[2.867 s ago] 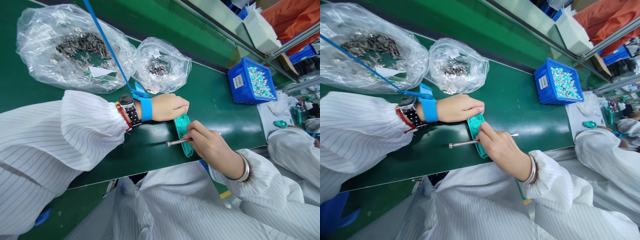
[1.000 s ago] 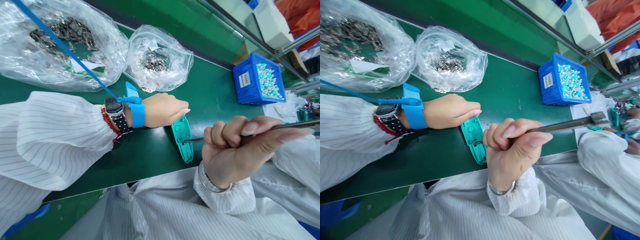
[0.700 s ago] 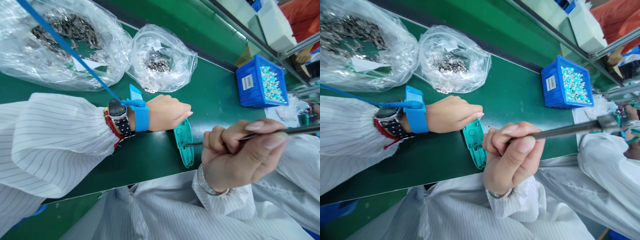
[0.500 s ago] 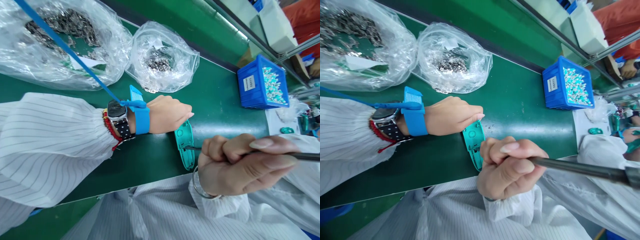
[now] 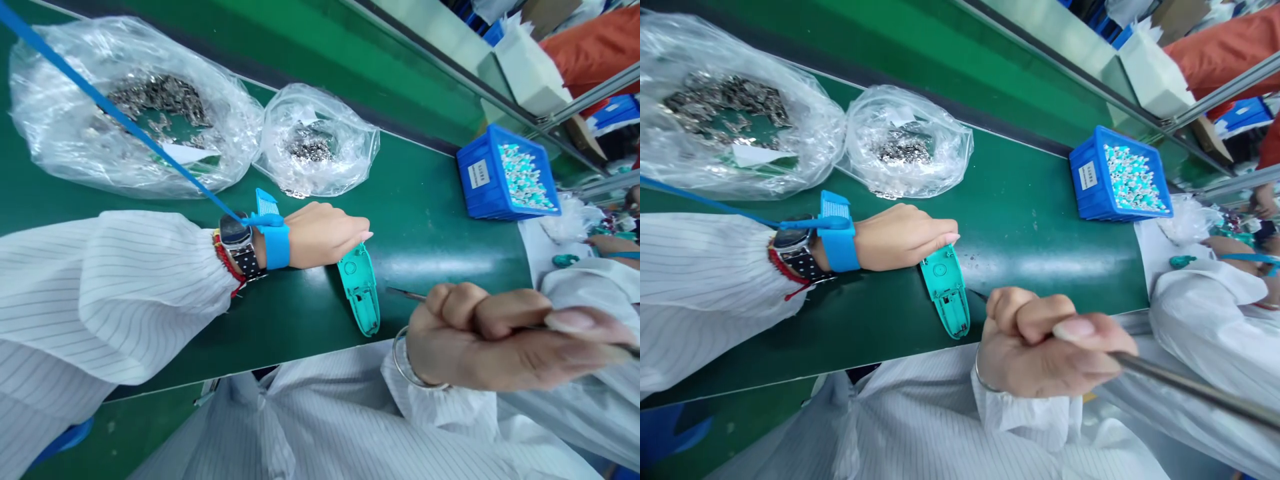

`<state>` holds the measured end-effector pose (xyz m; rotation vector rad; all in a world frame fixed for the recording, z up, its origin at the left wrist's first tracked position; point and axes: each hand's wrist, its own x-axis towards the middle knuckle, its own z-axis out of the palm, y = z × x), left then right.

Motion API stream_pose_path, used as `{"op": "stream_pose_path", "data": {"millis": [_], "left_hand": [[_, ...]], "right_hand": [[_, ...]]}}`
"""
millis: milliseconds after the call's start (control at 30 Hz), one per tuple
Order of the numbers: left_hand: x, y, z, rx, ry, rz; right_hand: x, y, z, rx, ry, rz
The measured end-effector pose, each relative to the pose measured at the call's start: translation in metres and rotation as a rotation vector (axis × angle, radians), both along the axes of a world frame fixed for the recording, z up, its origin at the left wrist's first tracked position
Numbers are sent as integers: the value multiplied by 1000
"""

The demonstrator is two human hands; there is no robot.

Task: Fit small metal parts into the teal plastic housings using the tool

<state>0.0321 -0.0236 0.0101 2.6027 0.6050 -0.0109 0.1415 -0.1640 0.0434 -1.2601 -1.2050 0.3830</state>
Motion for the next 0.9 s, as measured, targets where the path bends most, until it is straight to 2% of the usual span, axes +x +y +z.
{"op": "stream_pose_path", "data": {"millis": [133, 333, 533, 767, 900], "left_hand": [[0, 2, -3, -21, -62, 0], [0, 3, -4, -33, -81, 3], [-3, 2, -5, -30, -94, -14], [2, 2, -1, -16, -6, 33], [4, 2, 2, -22, 22, 33]], "right_hand": [[-1, 10, 1, 39, 27, -32], [-11, 22, -10, 388, 223, -93], [-13, 22, -12, 405, 250, -61], [-19, 31, -14, 345, 159, -177], [-24, 32, -26, 447, 111, -156]]}}
